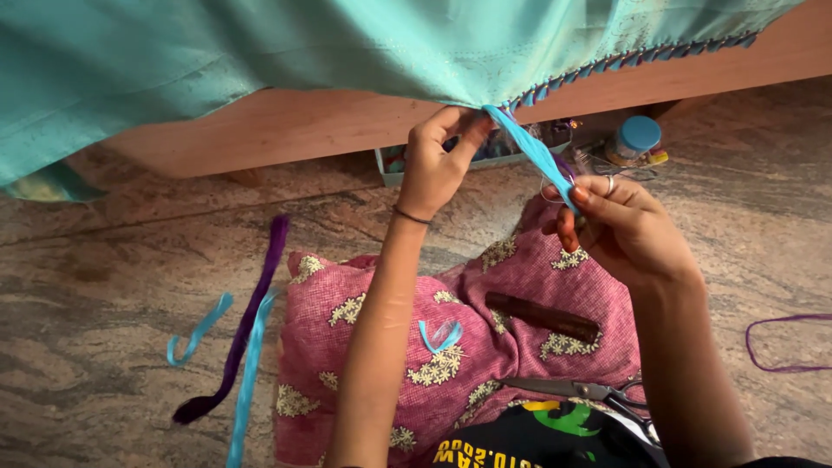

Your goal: Tying and trimming decorative blue tassels onto the edge of a light blue fabric.

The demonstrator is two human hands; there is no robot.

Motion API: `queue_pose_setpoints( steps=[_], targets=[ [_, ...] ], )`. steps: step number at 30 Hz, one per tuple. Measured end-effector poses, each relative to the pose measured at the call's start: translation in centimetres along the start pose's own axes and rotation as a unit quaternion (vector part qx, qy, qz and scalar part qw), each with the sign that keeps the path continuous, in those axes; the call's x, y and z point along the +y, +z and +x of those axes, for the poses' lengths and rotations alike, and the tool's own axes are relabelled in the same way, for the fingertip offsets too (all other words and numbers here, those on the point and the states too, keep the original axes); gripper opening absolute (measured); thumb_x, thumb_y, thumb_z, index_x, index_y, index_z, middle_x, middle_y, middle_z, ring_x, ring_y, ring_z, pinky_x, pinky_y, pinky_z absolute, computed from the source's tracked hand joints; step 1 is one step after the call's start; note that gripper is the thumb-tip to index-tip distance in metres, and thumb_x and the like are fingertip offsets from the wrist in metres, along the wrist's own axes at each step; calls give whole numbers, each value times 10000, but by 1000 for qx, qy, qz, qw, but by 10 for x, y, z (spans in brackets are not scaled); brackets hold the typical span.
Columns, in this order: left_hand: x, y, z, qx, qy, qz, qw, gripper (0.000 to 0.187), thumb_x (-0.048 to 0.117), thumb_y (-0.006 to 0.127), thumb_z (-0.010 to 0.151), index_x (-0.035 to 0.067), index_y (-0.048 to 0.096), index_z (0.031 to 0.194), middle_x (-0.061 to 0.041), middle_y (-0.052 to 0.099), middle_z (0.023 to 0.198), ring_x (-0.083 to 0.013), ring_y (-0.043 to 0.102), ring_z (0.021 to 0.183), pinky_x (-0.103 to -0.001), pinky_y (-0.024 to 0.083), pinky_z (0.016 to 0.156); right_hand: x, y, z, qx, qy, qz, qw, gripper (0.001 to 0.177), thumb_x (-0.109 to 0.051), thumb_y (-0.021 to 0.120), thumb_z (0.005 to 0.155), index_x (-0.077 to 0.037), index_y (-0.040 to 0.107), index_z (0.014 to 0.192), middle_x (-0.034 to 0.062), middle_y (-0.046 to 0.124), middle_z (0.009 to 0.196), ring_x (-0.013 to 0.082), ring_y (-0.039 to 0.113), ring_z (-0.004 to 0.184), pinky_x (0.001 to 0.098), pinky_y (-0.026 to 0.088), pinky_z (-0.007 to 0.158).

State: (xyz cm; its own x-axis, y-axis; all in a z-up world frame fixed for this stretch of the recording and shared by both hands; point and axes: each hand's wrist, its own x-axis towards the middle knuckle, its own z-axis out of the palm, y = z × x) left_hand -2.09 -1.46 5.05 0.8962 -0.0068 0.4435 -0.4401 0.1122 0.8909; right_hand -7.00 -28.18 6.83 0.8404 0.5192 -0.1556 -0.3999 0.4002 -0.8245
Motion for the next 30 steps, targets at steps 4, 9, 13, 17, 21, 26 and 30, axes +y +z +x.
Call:
queue_pose_setpoints(
  steps=[4,9,13,17,21,26,30],
  targets=[
    [2,3,2,31,16,78,996,206,167,699,1014,-18,747,1092,-67,788,974,-110,732,894,-272,565,812,0,2,-2,-2,-3,-10,1000,226,-100,514,1108,80,628,1185,135,715,854,214,680,740,340,541,744],
    [7,8,0,76,47,176,980,188,179,721,985,2,758,1036,-92,759,887,-138,716,793,-289,548,737,2,18,-5,11,2,-39,999,280,-94,496,1084,89,657,1221,127,712,835,201,676,730,333,536,702],
    [7,12,-8,119,78,232,962,178,175,721,1003,2,758,1027,-107,716,829,-168,676,737,-320,516,702,20,42,-10,72,-9,-185,980,268,-75,518,1042,61,707,1174,115,712,787,181,666,684,321,544,660],
    [-4,22,-14,153,26,173,973,189,161,674,1042,-12,741,1078,-111,710,804,-121,655,696,-292,499,641,46,83,-9,156,-44,-421,892,224,-75,589,984,-4,759,1112,85,718,704,178,648,577,329,506,528],
    [-15,29,-15,145,-41,9,989,200,143,617,1070,-13,736,1112,-99,729,856,-102,664,732,-271,530,625,81,81,17,179,-149,-544,806,190,-71,615,959,-29,748,1088,99,716,674,203,661,534,352,489,490],
    [-42,33,-19,183,-158,-162,957,213,135,568,1056,10,734,1105,-70,756,891,-100,586,611,-236,417,501,122,28,63,141,-226,-555,788,94,-56,610,972,-19,689,1008,162,711,770,261,728,666,372,546,609],
    [-39,39,-17,231,-88,20,969,210,150,613,1044,-2,755,1077,-103,760,836,-115,578,630,-273,439,574,99,26,89,81,-219,-528,817,156,-36,612,913,-4,690,1044,192,738,887,263,745,815,383,563,710]
  ],
)
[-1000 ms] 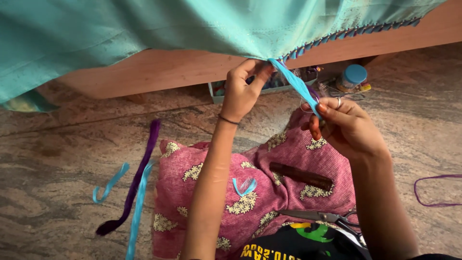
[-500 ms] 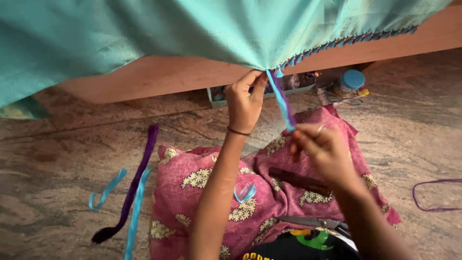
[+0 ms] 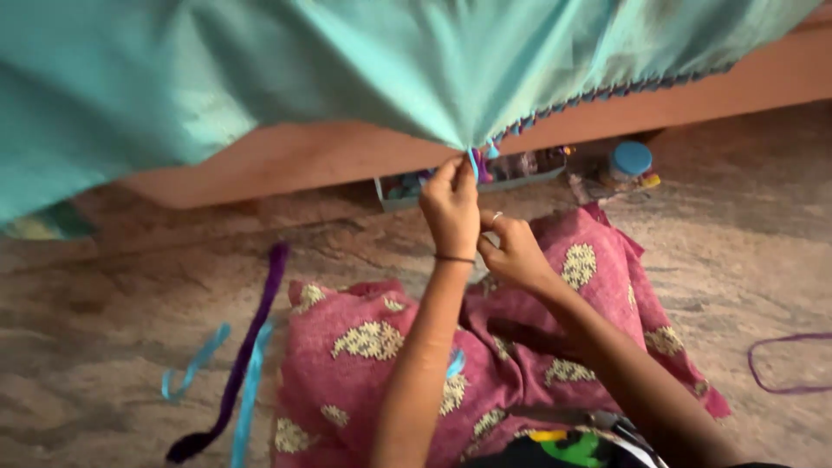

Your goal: Tying and trimming decorative blue tassels onto the edge of a light blue fabric.

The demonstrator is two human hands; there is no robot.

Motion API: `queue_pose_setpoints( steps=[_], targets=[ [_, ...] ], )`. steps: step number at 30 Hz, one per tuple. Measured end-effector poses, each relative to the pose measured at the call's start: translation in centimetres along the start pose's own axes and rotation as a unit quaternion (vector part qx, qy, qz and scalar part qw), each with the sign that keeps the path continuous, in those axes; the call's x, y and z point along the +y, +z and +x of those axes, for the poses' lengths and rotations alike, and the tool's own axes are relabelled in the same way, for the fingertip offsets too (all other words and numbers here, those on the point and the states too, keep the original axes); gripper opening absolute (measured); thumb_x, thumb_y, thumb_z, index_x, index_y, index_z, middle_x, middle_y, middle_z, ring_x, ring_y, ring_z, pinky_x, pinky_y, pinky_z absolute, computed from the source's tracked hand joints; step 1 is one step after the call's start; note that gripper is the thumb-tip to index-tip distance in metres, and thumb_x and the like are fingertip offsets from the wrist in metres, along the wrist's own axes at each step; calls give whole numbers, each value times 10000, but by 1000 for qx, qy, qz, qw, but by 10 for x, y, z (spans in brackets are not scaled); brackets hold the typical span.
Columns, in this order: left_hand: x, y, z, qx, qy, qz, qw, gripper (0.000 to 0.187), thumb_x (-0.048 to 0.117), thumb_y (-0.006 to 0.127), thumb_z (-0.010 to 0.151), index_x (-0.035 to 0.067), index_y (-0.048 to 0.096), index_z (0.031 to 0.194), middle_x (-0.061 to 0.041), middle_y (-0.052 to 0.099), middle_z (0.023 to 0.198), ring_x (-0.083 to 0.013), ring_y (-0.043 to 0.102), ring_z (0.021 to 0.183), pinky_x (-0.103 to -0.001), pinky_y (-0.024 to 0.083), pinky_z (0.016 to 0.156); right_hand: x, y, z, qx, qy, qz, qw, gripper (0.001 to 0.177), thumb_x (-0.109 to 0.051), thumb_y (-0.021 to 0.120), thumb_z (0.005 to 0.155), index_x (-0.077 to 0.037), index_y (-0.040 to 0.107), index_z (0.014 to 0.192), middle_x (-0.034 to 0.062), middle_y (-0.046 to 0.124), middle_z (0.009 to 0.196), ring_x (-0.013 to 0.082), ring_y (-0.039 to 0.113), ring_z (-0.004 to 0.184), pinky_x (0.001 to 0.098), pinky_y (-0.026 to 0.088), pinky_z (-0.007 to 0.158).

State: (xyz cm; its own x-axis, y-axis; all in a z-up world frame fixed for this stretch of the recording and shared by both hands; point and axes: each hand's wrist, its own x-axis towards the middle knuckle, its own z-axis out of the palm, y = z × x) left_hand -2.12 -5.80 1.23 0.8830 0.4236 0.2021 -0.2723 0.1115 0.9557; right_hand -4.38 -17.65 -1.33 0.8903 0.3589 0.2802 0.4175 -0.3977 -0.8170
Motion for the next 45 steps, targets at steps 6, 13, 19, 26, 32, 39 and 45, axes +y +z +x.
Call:
queue_pose_setpoints(
  steps=[6,13,19,26,32,39,45],
  targets=[
    [8,6,-9,78,92,115,986,197,158,645,1017,-13,741,1042,-152,746,826,-167,673,702,-329,534,687,-41,-29,61,-15,120,468,875,264,-25,596,852,-75,684,1096,28,734,1052,139,682,1007,298,528,908],
    [-4,-8,-4,51,54,108,991,191,99,635,1003,-27,718,1119,-135,759,935,-136,704,790,-313,550,729,16,-8,79,22,105,379,919,184,-113,692,1065,19,702,937,-2,642,859,77,530,815,270,413,702],
    [32,-26,11,-92,-69,-142,983,224,28,590,880,25,659,1093,18,710,988,-94,643,915,-269,517,853,-17,-6,47,44,80,361,928,163,-142,621,1069,-16,722,1094,-35,699,994,46,576,912,230,458,830],
    [8,-24,35,-159,-145,-169,962,192,174,724,982,29,723,856,14,684,829,-78,584,800,-265,453,763,-21,0,42,44,50,392,918,195,-141,554,1104,-12,692,1150,-33,702,1104,44,595,1039,219,470,959],
    [17,-27,40,-172,-141,-171,960,161,138,747,934,-16,785,903,-27,751,881,-82,644,813,-259,486,758,4,-15,21,15,-13,120,993,354,-145,655,1031,83,596,1295,118,652,1103,206,618,984,314,514,831],
    [23,-36,52,-217,-157,-201,942,187,126,744,943,-58,778,953,-97,779,926,-126,697,821,-248,519,743,67,-29,-96,-342,-205,-340,852,421,-345,680,875,-61,648,1185,156,771,1135,368,757,1011,622,552,877],
    [40,-34,52,-242,-231,-179,925,221,179,719,916,-31,751,978,-126,780,890,-182,746,762,-323,615,716,70,-32,-117,-501,80,-364,781,290,-285,575,968,-146,671,1205,155,736,1027,345,732,899,489,589,811]
  ],
)
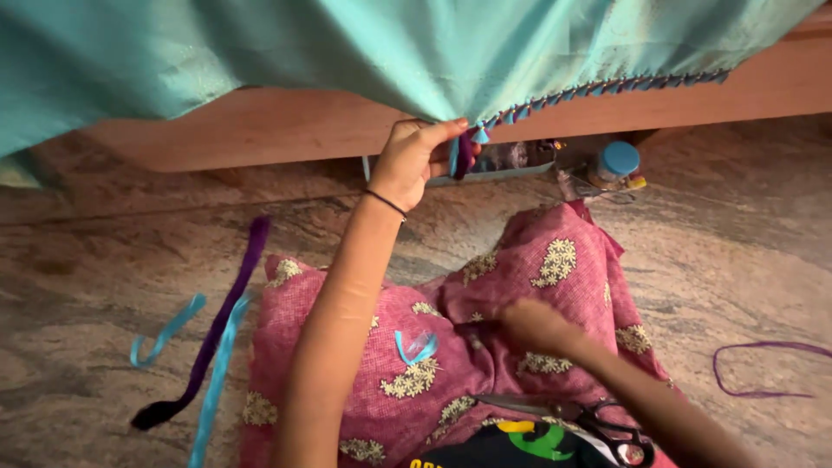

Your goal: Tying and trimming decorative blue tassels onto the edge of a light blue fabric.

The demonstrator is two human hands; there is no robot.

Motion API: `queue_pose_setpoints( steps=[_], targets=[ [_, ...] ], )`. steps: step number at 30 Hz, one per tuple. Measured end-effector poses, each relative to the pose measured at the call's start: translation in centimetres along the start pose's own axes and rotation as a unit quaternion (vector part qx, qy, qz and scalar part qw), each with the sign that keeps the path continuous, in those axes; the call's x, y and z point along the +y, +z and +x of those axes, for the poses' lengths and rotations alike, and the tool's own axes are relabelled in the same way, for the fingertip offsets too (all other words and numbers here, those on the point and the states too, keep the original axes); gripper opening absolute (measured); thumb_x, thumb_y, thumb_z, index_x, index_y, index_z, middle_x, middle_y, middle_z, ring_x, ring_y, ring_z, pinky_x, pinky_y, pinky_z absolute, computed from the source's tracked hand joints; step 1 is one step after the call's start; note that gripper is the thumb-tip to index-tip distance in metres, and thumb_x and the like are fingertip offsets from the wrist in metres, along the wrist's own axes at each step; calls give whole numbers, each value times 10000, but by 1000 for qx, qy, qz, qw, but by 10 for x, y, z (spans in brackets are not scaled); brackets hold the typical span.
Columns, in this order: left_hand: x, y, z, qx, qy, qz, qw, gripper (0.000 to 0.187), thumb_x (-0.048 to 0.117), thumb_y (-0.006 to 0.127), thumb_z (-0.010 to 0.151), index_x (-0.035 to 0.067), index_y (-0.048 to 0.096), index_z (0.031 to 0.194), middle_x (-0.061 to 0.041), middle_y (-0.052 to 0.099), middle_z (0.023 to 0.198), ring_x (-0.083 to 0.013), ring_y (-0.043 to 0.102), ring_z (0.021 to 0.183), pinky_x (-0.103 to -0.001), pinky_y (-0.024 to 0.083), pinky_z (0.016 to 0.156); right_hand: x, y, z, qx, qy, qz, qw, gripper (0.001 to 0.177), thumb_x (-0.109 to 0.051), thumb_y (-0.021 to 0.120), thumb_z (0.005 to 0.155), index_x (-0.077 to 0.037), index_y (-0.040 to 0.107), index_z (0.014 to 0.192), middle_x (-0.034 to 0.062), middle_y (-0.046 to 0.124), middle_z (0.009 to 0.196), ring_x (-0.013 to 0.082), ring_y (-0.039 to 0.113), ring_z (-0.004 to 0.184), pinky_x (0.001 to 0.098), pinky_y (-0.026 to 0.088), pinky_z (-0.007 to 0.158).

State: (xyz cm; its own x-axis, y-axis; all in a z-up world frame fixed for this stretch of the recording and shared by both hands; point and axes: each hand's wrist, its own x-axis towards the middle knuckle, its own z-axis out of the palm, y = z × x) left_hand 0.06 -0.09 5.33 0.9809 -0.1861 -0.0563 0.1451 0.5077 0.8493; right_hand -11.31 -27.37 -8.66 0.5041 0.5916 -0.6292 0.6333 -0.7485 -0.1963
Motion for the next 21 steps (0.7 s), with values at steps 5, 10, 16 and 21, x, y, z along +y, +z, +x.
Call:
queue_pose_setpoints(
  steps=[5,10,16,21],
  targets=[
    [3,-5,2,24,-17,13,999,214,173,734,905,-19,727,1000,-122,776,919,-184,745,772,-343,624,727,0,-151,-46,544,-129,-43,828,253,-129,707,849,-151,751,1097,69,739,1044,253,637,883,432,490,719],
    [3,-10,8,29,-39,6,999,223,152,740,897,-35,727,1018,-122,774,936,-200,753,789,-350,626,738,-6,-220,-54,603,-71,-152,780,260,-103,725,945,-216,756,1177,-22,727,1141,174,583,1005,388,378,828],
    [5,-17,11,29,-62,-6,998,244,150,732,879,-36,732,1037,-141,783,948,-222,761,802,-355,631,765,-9,-208,-50,580,-61,-172,794,369,-87,730,851,-251,746,1182,-57,698,1126,172,571,1046,406,369,912],
    [3,-17,13,20,-88,-4,996,249,161,723,895,-36,727,1047,-148,779,956,-223,765,823,-360,632,778,-13,-225,-55,575,-96,-185,791,424,-85,737,756,-236,746,1152,-30,693,1124,195,575,1093,427,369,919]
  ],
)
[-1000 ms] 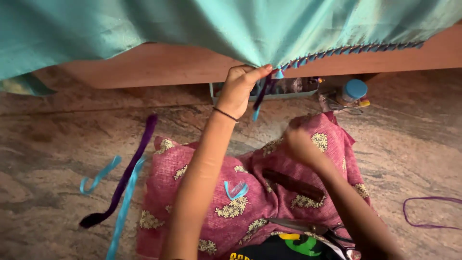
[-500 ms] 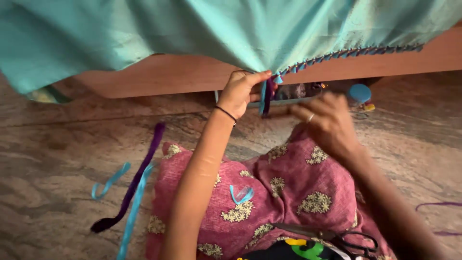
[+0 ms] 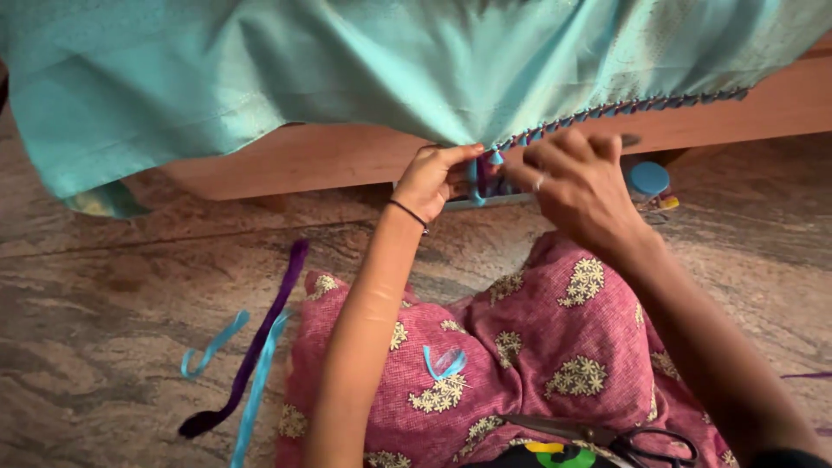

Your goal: Tying and trimming decorative blue tassels onto the edge of a light blue fabric.

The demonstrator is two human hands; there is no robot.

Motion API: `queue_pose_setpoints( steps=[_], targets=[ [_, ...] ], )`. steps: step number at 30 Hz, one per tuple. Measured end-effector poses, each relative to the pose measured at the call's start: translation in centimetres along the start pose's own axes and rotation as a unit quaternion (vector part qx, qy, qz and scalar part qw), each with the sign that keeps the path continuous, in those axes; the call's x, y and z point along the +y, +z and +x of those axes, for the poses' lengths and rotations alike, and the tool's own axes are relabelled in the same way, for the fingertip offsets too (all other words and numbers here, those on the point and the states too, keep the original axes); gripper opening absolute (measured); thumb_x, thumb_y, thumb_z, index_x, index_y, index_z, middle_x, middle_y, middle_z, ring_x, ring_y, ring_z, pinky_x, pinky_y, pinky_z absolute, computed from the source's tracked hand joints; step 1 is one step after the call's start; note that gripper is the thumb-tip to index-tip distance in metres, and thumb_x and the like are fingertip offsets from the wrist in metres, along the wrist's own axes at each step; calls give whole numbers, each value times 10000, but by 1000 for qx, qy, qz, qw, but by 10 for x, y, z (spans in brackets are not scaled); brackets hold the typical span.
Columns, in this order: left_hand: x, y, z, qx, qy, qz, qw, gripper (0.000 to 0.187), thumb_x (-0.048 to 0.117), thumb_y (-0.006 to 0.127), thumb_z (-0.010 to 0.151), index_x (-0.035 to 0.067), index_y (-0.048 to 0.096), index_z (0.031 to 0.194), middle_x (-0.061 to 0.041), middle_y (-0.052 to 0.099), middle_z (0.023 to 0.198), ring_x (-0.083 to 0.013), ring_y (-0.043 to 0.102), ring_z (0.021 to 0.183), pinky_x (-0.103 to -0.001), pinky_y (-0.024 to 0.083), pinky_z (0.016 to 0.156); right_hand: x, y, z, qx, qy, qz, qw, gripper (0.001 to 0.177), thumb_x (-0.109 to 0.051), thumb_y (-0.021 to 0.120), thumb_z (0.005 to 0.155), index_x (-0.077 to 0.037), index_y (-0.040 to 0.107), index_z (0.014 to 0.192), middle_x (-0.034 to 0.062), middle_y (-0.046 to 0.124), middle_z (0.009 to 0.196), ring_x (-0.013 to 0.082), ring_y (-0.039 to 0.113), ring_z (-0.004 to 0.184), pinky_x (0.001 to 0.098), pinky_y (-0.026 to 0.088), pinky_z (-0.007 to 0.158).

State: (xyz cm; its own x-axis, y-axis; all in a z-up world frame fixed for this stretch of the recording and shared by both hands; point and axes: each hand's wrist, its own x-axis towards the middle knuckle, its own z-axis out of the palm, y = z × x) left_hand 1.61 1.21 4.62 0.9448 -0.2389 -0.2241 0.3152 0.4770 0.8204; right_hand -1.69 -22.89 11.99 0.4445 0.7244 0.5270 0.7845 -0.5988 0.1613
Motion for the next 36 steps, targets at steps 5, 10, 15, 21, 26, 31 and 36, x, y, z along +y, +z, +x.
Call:
queue_pose_setpoints(
  steps=[5,10,15,21,26,31,36],
  targets=[
    [-6,-3,1,16,27,-21,999,235,125,722,899,-61,716,1043,-169,771,951,-244,765,824,-355,627,760,11,28,-14,-32,40,-26,998,355,-93,741,904,-243,757,1225,-26,690,1141,174,545,1071,398,356,932],
    [-8,-1,4,15,36,-33,999,232,121,709,873,-56,716,1022,-158,777,924,-235,769,789,-353,640,731,13,34,-43,-50,26,110,992,339,-110,744,821,-214,761,1143,2,713,1015,194,585,980,402,415,874],
    [-12,8,-5,33,88,30,995,209,163,738,894,-40,754,941,-78,754,842,-136,689,699,-270,541,638,32,32,-26,-97,246,391,881,291,-139,716,910,-130,706,1201,18,748,983,162,658,885,315,509,826],
    [-13,12,-15,126,227,240,935,338,256,777,929,7,714,710,104,523,636,-14,409,603,-259,299,536,49,50,3,-194,451,607,626,324,-183,655,965,-15,698,1239,41,685,805,93,564,621,246,472,576],
    [-11,16,-17,155,238,288,915,328,274,788,911,28,754,696,122,470,594,-9,393,592,-279,289,522,51,35,12,-228,382,710,546,339,-187,617,989,12,648,1262,-15,554,625,30,423,432,192,303,361],
    [-31,-4,-1,104,231,193,948,277,226,772,953,1,770,792,87,598,717,-16,478,675,-255,350,602,53,35,7,-294,356,673,578,365,-153,601,955,-66,694,1297,-19,530,543,48,416,376,227,303,328],
    [-17,13,-12,40,192,87,977,276,204,736,989,-33,759,849,-33,680,826,-87,584,733,-258,441,678,50,39,-2,-332,342,641,602,346,-119,608,961,-61,720,1283,13,577,580,65,455,408,241,339,367]
  ],
)
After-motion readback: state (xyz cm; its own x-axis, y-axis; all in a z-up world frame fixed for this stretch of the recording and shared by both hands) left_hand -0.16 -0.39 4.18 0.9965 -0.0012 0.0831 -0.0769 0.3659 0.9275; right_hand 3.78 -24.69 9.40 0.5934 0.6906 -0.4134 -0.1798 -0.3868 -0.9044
